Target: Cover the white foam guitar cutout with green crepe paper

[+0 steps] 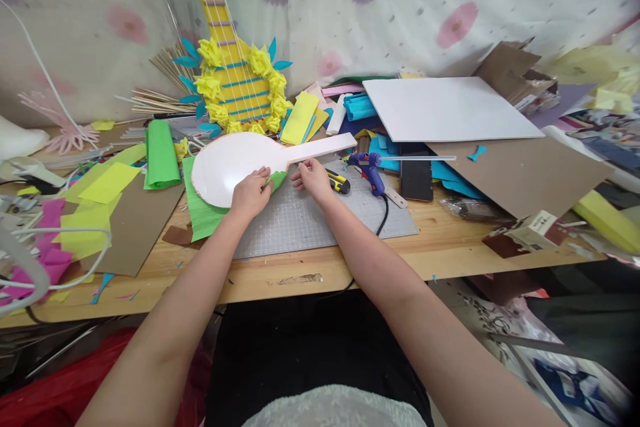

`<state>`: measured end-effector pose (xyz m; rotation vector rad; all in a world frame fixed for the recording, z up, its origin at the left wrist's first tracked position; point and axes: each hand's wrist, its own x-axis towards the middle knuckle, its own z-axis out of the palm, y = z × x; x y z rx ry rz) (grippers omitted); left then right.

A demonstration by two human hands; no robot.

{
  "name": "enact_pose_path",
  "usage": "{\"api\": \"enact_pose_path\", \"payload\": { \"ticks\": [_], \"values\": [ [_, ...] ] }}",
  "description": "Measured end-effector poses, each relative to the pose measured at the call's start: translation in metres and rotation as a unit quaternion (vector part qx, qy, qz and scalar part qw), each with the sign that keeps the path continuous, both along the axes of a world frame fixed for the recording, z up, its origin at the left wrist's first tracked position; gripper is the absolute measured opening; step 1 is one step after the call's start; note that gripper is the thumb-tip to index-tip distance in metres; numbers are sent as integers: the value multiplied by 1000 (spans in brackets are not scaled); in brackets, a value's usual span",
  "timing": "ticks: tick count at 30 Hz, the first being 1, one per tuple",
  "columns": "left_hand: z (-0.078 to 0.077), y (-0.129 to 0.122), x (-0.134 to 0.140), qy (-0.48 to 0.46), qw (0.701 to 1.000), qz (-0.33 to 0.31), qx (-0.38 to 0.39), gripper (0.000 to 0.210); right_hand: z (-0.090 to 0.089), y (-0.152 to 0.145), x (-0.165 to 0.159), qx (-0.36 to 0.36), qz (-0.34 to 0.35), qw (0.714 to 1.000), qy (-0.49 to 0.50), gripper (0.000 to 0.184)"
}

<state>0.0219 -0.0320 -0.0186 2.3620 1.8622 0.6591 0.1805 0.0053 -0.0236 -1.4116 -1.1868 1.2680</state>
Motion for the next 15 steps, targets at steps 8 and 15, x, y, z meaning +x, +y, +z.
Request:
{"api": "enact_pose_path", "payload": {
  "ticks": [8, 15],
  "values": [
    [1, 0, 0, -25, 1000, 12, -8, 34, -14, -4, -13, -21, 28, 996, 84, 28],
    [1, -1, -1, -29, 999, 12, -16, 37, -18, -6, -18, 24, 26, 997, 65, 49]
  ]
}}
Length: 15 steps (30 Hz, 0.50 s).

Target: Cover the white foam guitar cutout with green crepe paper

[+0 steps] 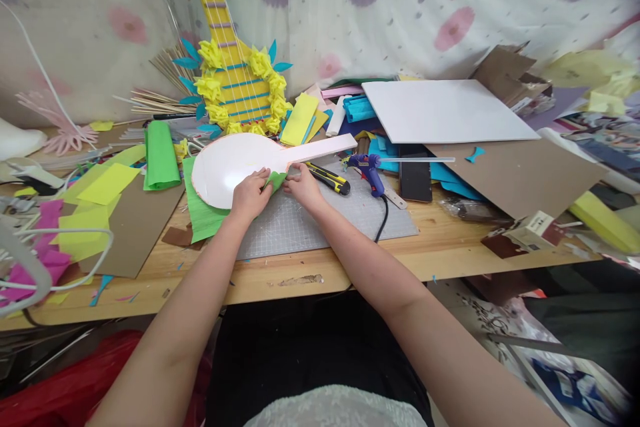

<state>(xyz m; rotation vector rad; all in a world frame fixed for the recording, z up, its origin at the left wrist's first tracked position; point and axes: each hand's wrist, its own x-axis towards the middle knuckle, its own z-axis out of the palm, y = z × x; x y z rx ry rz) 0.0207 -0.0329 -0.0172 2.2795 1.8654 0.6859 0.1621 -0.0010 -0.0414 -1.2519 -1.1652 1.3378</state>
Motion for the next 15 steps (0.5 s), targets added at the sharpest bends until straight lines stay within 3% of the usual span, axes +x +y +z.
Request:
{"api": "enact_pose_path", "payload": {
  "ticks": [5, 15],
  "values": [
    [-1, 0, -1, -2, 1000, -4, 5, 36, 1, -11, 0, 55, 15, 996, -64, 61],
    [6, -1, 14, 1, 1000, 29, 1, 37, 22, -28, -4, 94, 28, 984, -152, 72]
  ]
}}
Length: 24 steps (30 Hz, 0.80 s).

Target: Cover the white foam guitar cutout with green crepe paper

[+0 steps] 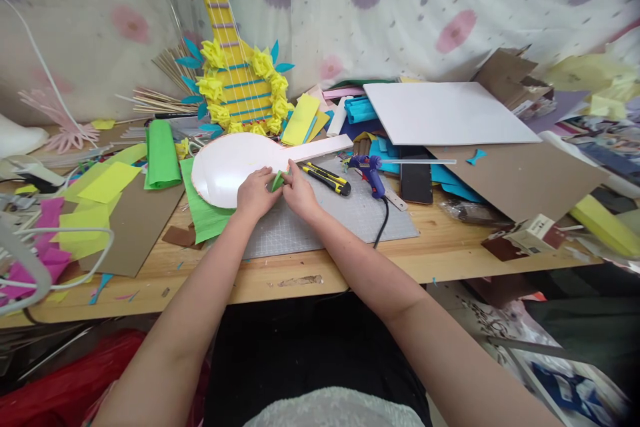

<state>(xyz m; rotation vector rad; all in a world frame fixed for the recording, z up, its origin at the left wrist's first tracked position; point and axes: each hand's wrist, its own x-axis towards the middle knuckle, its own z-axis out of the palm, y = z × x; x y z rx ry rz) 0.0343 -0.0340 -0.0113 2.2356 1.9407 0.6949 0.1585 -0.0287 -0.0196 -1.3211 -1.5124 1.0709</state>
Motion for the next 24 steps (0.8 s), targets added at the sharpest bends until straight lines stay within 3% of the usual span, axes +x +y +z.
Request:
{"api": "enact_pose_path", "payload": {
  "ticks": [4, 7, 11, 14, 18, 24],
  "values": [
    [2, 4, 10, 4, 999, 41, 4, 28, -6, 6, 3, 8, 13, 999, 46, 73],
    [3, 8, 13, -10, 997, 72, -1, 24, -18, 19, 6, -8, -25, 992, 127, 72],
    [1, 10, 12, -23, 994, 103, -3, 25, -26, 33, 5, -95, -86, 972, 196, 73],
    [-2, 10, 11, -32, 993, 113, 7, 25, -22, 33, 0, -161, -58, 946, 274, 77],
    [-4, 10, 12, -56, 991, 123, 20, 25, -14, 23, -8, -171, -28, 918, 356, 83],
    [-4, 9, 13, -68, 989, 127, 26, 26, -10, 15, -15, -134, -17, 931, 338, 93]
  ]
}}
